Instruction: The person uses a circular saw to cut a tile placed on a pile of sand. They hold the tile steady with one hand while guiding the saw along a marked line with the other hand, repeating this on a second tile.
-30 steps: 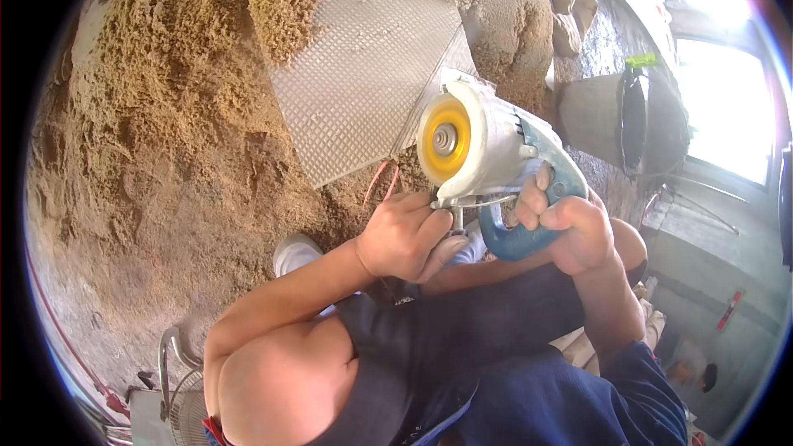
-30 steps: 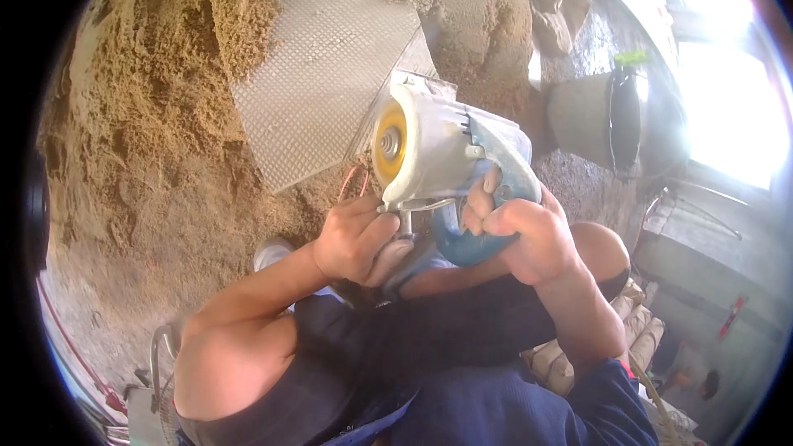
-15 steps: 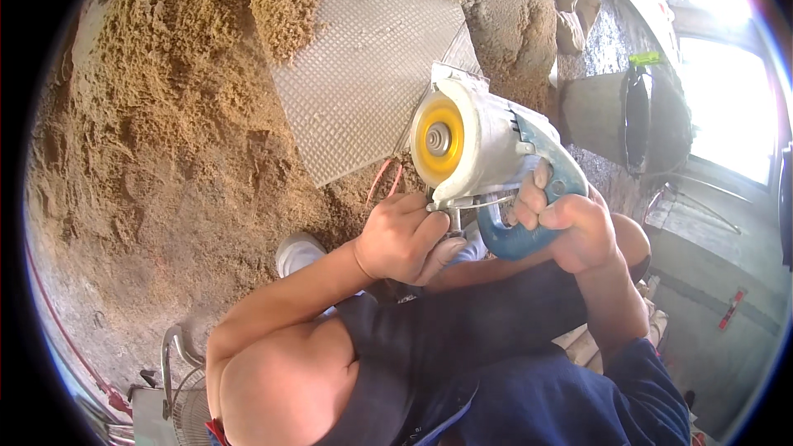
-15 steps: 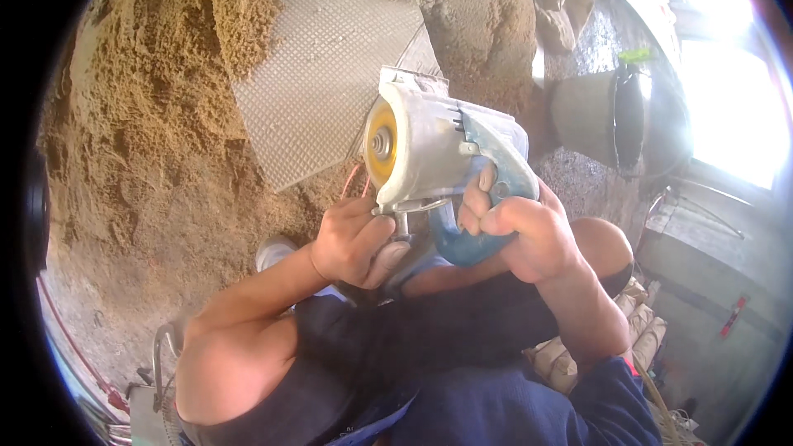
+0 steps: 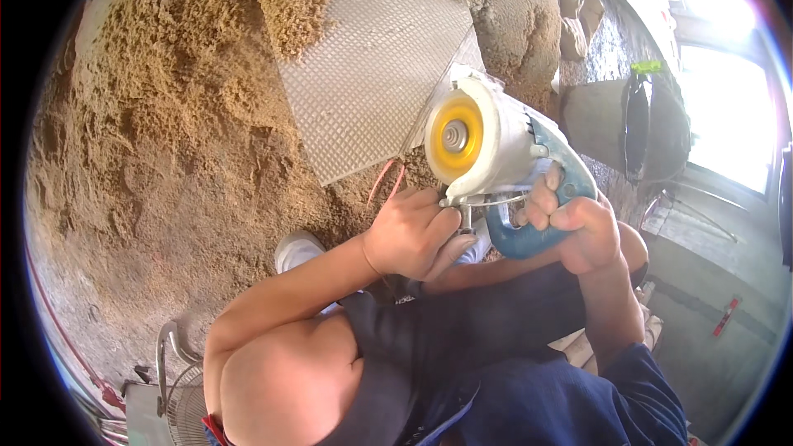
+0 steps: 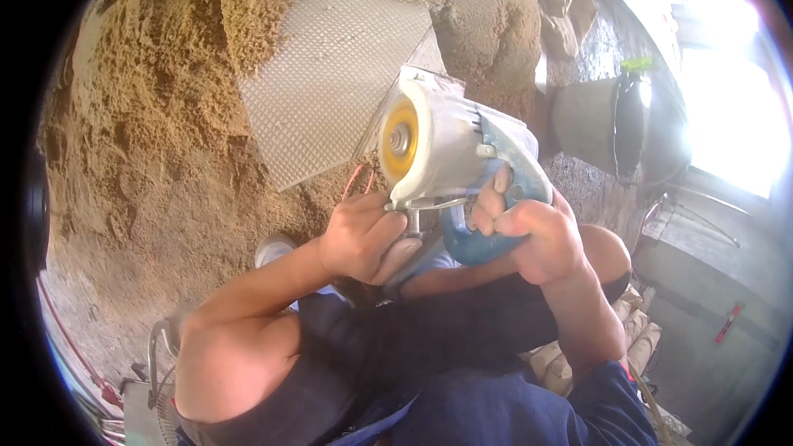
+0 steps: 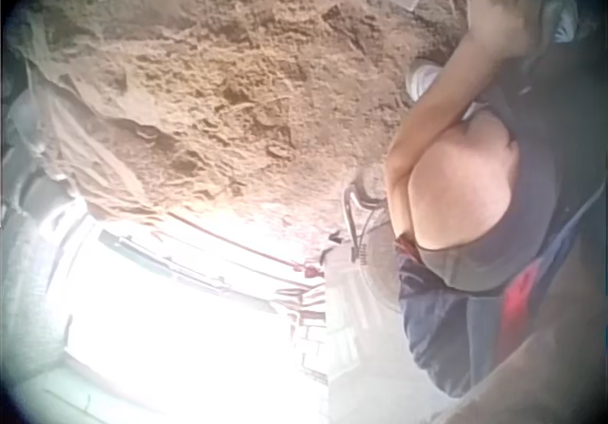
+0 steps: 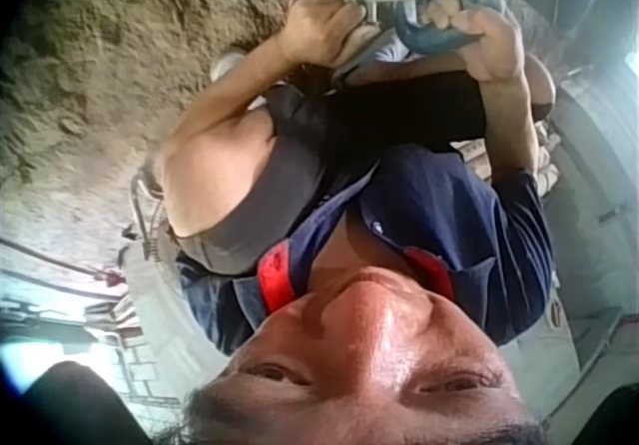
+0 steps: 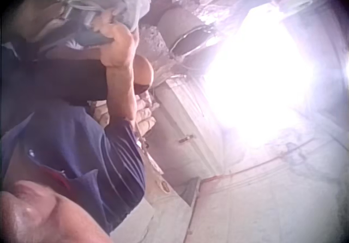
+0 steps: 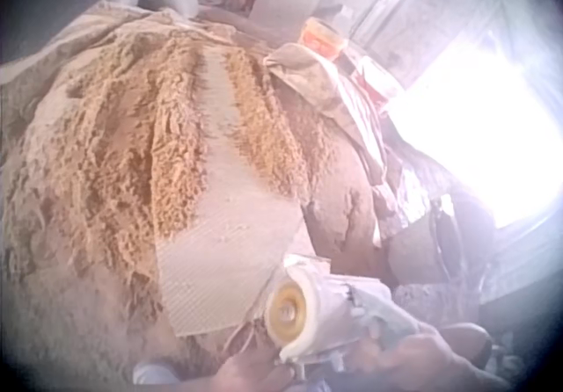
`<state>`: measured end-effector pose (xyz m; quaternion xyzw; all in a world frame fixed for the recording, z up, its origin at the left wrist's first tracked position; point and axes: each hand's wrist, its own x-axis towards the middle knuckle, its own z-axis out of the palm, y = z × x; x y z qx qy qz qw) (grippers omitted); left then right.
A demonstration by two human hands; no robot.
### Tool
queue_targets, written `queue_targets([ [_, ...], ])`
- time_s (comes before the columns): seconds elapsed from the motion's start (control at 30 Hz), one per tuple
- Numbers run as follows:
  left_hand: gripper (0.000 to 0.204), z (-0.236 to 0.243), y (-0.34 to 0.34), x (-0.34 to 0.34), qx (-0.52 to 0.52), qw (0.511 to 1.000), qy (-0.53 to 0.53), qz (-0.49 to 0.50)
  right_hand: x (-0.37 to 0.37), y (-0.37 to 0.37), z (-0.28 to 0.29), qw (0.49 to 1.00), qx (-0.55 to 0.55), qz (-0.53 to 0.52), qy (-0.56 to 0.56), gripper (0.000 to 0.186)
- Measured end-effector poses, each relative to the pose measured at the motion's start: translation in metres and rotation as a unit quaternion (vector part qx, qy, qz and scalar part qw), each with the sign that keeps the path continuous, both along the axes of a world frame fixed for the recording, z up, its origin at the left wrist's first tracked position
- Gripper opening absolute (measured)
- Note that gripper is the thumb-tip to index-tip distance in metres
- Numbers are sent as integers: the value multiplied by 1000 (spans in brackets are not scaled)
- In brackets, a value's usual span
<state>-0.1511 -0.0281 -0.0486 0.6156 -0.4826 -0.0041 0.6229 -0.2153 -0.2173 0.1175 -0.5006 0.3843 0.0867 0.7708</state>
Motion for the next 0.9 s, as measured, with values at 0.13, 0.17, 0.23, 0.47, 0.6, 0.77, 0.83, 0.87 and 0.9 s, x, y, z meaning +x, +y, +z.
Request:
queue_targets([
  [0.13,29,1,8,-2,9,1000,-11,10,2,3,-2,1000,7,9,7,38],
  [0.17,29,0,6,-2,8,1000,-11,10,1,2,-3,1000,7,12,5,38],
  [0.23,28,-4,2,-4,-17,1000,-3,4,0,0,-2,1000,6,15,4,38],
  [0.47,28,-8,-9,-2,-16,1000,4,2,-2,-4,-2,1000,-15,0,-9,38],
  [0.6,28,-2,-3,2,-6,1000,-5,-5,3,0,1,1000,-3,-3,2,37],
  [0.77,28,-1,6,2,5,1000,-10,5,6,1,-3,1000,16,7,-1,37],
  [0.83,28,-4,4,2,3,1000,-6,0,7,0,-4,1000,18,15,-3,37],
  [0.87,28,-4,3,2,3,1000,-6,1,7,0,-4,1000,11,8,-2,37],
  [0.9,28,-4,1,2,1,1000,-3,0,6,-1,-4,1000,5,2,-1,37],
])
